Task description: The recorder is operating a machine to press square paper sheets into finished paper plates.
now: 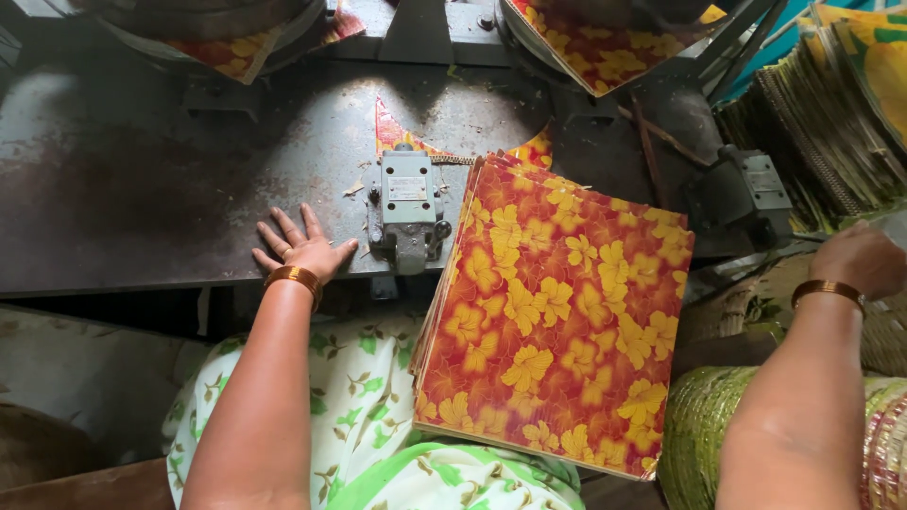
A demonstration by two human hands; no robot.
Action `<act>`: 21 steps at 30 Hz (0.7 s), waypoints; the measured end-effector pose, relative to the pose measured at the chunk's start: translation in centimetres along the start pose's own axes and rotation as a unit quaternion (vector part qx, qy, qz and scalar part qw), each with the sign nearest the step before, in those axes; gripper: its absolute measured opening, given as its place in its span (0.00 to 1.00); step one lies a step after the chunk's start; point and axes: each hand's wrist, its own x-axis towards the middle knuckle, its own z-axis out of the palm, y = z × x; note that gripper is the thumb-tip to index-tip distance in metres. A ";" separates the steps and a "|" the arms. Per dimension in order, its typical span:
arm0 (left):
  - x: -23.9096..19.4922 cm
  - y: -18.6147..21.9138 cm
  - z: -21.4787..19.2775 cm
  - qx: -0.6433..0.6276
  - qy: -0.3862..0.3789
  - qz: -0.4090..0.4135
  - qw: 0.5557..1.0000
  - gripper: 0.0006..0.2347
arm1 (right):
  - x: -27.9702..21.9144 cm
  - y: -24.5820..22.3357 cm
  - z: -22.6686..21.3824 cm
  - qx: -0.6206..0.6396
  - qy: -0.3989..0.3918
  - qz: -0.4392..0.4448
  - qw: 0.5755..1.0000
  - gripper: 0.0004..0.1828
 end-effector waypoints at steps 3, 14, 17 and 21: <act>0.0 0.0 0.0 0.000 -0.001 0.002 1.000 0.50 | -0.2 -0.1 -0.2 -0.032 0.006 0.016 0.999 0.39; 0.1 0.0 0.1 -0.011 -0.001 0.004 1.000 0.50 | -0.2 -0.4 0.5 -0.041 0.000 0.012 0.999 0.44; 0.0 0.1 0.1 -0.010 0.002 0.004 1.000 0.50 | -0.3 0.1 0.1 0.003 0.033 -0.020 0.999 0.38; 0.0 0.0 0.1 -0.010 -0.001 -0.001 1.000 0.50 | -0.6 -0.2 0.0 0.010 0.025 0.007 1.000 0.38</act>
